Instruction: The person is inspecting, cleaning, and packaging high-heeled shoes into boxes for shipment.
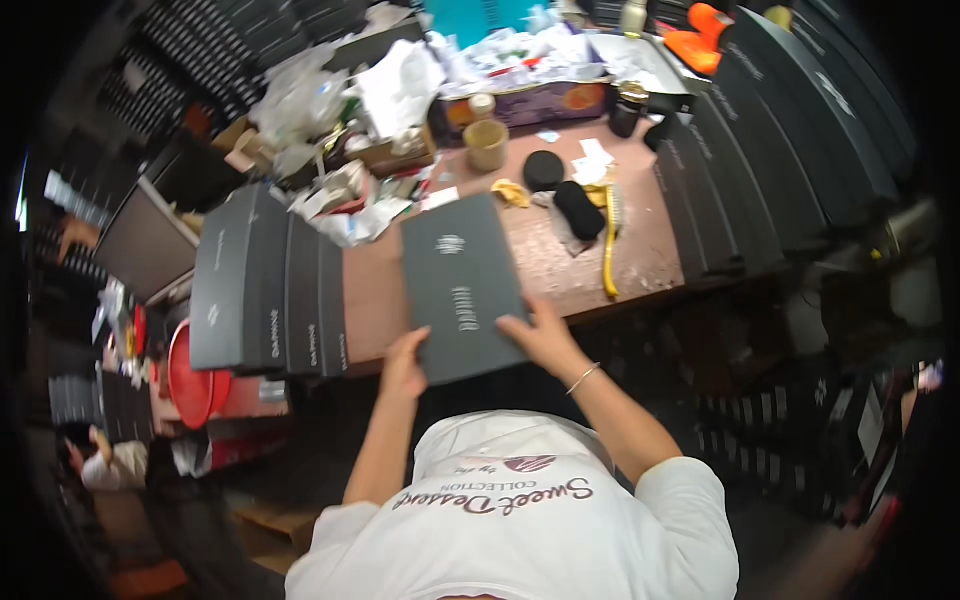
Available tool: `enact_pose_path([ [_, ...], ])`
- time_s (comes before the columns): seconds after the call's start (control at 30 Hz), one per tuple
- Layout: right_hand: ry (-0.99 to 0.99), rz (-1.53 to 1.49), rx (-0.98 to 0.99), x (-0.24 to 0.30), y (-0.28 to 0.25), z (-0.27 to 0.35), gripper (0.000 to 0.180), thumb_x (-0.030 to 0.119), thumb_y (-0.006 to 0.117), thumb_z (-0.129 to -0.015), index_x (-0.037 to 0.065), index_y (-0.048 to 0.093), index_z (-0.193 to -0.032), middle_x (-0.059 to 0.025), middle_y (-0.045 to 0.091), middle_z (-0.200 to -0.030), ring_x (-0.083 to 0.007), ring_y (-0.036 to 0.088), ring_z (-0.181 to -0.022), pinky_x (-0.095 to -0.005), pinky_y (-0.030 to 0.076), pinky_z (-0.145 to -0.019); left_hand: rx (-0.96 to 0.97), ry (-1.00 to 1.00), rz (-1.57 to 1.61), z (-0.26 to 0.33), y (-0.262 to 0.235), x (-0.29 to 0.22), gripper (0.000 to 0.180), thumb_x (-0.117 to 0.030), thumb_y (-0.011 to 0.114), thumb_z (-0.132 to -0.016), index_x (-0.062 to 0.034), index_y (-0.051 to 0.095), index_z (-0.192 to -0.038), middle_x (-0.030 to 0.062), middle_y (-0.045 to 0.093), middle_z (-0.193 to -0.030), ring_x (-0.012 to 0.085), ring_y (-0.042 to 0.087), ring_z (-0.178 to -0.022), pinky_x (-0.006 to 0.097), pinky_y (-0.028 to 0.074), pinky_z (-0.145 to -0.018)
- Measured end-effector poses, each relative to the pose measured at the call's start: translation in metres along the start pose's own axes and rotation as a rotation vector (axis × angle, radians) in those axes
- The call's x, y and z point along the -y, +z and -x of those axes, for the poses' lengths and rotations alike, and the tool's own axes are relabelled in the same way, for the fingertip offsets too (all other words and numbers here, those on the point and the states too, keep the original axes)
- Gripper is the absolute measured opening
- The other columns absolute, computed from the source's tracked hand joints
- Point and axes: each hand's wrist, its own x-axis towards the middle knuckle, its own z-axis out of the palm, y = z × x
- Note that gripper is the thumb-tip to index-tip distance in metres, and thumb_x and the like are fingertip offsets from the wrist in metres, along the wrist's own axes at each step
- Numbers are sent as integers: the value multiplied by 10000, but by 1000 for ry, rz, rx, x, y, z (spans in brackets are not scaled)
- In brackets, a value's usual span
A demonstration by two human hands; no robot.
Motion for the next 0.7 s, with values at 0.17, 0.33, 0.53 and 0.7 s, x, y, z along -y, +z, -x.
enact_pose_path([
  [0.17,393,-178,92,-13,-60,-26,434,299,671,-857,-48,576,-1100,-89,637,-983,-148,611,-901,-274,494,-779,95,-191,177,10,64,-19,287,-235,680,-844,-31,596,-1028,86,611,-1006,191,570,-964,352,477,-854],
  [0.33,204,-701,36,70,-39,-13,303,305,589,-917,47,556,-1073,-13,574,-848,-93,585,-782,-276,516,-688,130,245,-120,10,47,-41,709,-300,741,-799,-8,393,-1344,187,396,-1383,258,340,-1322,378,316,-1057],
  [0.53,-338,93,601,99,69,13,544,166,670,-849,3,433,-1310,-141,565,-1166,-229,572,-1032,-336,475,-883,182,594,-561,36,-15,-131,664,-247,659,-851,-38,365,-1408,157,372,-1440,269,350,-1342,402,272,-1094],
  [0.7,-602,610,83,88,24,-25,422,53,666,-736,18,535,-1136,-173,584,-1099,-359,549,-1051,-436,453,-885,-273,749,-1759,29,-38,-109,550,-259,689,-820,-16,507,-1279,238,377,-1395,391,303,-1341,532,228,-1089],
])
